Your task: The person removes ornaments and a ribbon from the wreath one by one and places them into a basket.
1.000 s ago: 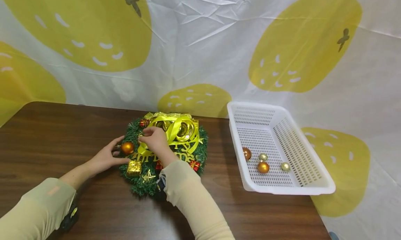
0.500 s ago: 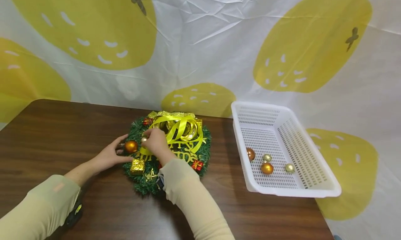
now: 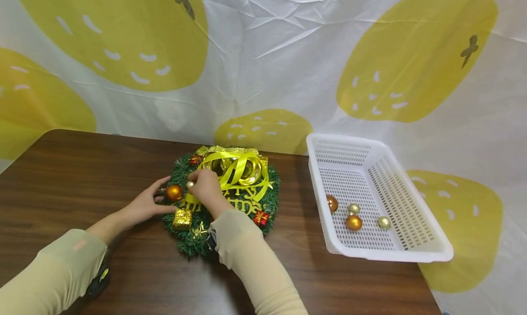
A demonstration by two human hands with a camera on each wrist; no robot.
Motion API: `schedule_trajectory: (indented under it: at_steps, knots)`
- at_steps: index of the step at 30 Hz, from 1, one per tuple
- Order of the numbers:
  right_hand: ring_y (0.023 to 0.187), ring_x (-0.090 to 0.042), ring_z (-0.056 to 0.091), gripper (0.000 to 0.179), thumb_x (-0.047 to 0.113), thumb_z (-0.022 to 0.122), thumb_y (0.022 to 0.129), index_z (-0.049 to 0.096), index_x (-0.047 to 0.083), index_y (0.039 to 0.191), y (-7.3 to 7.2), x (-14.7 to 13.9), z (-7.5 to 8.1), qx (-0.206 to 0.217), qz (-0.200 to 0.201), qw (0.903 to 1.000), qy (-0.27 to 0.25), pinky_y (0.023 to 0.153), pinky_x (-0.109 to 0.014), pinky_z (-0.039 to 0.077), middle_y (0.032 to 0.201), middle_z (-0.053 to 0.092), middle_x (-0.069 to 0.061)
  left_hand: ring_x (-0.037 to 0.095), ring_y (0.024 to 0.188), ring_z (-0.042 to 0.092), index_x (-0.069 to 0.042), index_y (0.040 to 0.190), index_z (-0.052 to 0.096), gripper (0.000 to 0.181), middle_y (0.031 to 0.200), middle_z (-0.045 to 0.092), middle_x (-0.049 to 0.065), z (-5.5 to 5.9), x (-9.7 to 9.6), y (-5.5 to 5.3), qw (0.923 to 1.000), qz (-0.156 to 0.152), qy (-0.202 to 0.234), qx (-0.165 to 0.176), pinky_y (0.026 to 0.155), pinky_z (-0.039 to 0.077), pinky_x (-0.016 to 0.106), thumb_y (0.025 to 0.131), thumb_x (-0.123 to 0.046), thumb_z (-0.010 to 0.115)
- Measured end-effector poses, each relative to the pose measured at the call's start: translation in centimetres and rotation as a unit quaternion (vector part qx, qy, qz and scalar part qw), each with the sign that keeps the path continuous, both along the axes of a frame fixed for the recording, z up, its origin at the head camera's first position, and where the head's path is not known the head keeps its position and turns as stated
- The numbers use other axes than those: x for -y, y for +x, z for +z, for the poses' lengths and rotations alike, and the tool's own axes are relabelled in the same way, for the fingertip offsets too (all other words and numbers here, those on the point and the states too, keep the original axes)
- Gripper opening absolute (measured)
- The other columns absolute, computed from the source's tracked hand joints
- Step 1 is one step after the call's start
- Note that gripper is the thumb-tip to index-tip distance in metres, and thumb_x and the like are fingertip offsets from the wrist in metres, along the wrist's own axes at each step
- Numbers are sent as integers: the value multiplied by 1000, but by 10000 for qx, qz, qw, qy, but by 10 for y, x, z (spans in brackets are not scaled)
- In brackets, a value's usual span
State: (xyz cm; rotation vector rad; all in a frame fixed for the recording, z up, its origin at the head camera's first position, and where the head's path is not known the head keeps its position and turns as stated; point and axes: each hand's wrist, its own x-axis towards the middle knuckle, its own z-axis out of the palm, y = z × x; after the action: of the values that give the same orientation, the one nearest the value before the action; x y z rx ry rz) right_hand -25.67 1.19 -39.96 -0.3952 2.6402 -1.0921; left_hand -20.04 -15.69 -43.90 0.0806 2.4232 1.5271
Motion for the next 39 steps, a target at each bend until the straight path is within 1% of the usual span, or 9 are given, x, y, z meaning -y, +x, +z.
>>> schedule_trajectory:
  at_steps: [3, 7, 11, 17, 20, 26, 30, 35, 39]
  knots:
    - [89, -19, 64, 30, 2, 65, 84, 68, 7, 113, 1, 0, 2, -36, 16, 10000, -27, 67, -24, 54, 106, 69, -9, 51, 131, 30, -8, 152, 4, 102, 155, 6, 26, 1, -1, -1, 10000, -28, -11, -18, 102, 38, 57, 81, -31, 73]
    - [88, -18, 64, 30, 2, 65, 84, 68, 6, 113, 1, -3, 5, 11, -41, 9997, -226, 66, -24, 53, 106, 68, -10, 51, 131, 30, -8, 152, 4, 102, 155, 6, 25, 0, -1, -3, 10000, -59, -37, -33, 102, 38, 57, 81, -32, 73]
    - [89, -19, 63, 29, 4, 66, 84, 68, 6, 113, 0, -7, 6, 190, -130, 9972, -710, 66, -25, 53, 106, 68, -10, 51, 132, 29, -9, 152, 3, 103, 155, 5, 26, -1, -1, -5, 10000, -50, -43, 9, 102, 38, 57, 81, -33, 73]
    - [96, -22, 61, 31, 5, 66, 83, 68, 7, 114, -4, -15, 9, 534, -347, 9875, -1442, 74, -31, 53, 111, 66, -10, 50, 133, 28, -9, 152, 3, 103, 153, 7, 28, -3, 0, -9, 10000, -86, -18, 21, 102, 37, 58, 81, -35, 73]
    - [99, -23, 62, 32, 5, 66, 83, 67, 7, 116, -5, -18, 13, 626, -409, 9845, -1586, 77, -33, 53, 114, 66, -9, 50, 133, 28, -9, 152, 2, 104, 153, 9, 29, -4, 1, -10, 9999, -102, -20, 27, 102, 37, 58, 80, -36, 73]
    - [98, -22, 61, 35, 4, 66, 82, 66, 6, 118, -3, -23, 19, 689, -349, 9809, -1787, 75, -31, 53, 119, 63, -10, 50, 133, 28, -9, 152, 3, 104, 153, 8, 28, -8, 1, -10, 10000, -72, -13, 19, 102, 38, 58, 80, -35, 73]
    - [100, -24, 62, 37, 4, 67, 82, 65, 5, 119, -1, -25, 23, 670, -311, 9790, -1901, 80, -36, 54, 124, 61, -10, 51, 132, 28, -8, 152, 3, 103, 153, 9, 29, -8, 0, -9, 10000, -59, -15, -20, 101, 38, 58, 80, -34, 73]
    - [101, -26, 63, 37, 2, 66, 82, 65, 5, 119, 0, -27, 26, 655, -391, 9767, -2006, 88, -43, 53, 120, 63, -12, 50, 132, 28, -9, 152, 4, 104, 154, 7, 27, -10, 0, -7, 10000, -22, -18, -14, 101, 38, 58, 80, -35, 74]
    - [102, -26, 62, 36, 2, 66, 83, 64, 4, 120, 0, -28, 29, 603, -446, 9747, -2104, 88, -39, 53, 114, 65, -16, 51, 132, 27, -9, 152, 4, 105, 155, 4, 25, -13, 1, -9, 10000, -6, 44, 0, 102, 38, 58, 78, -36, 75]
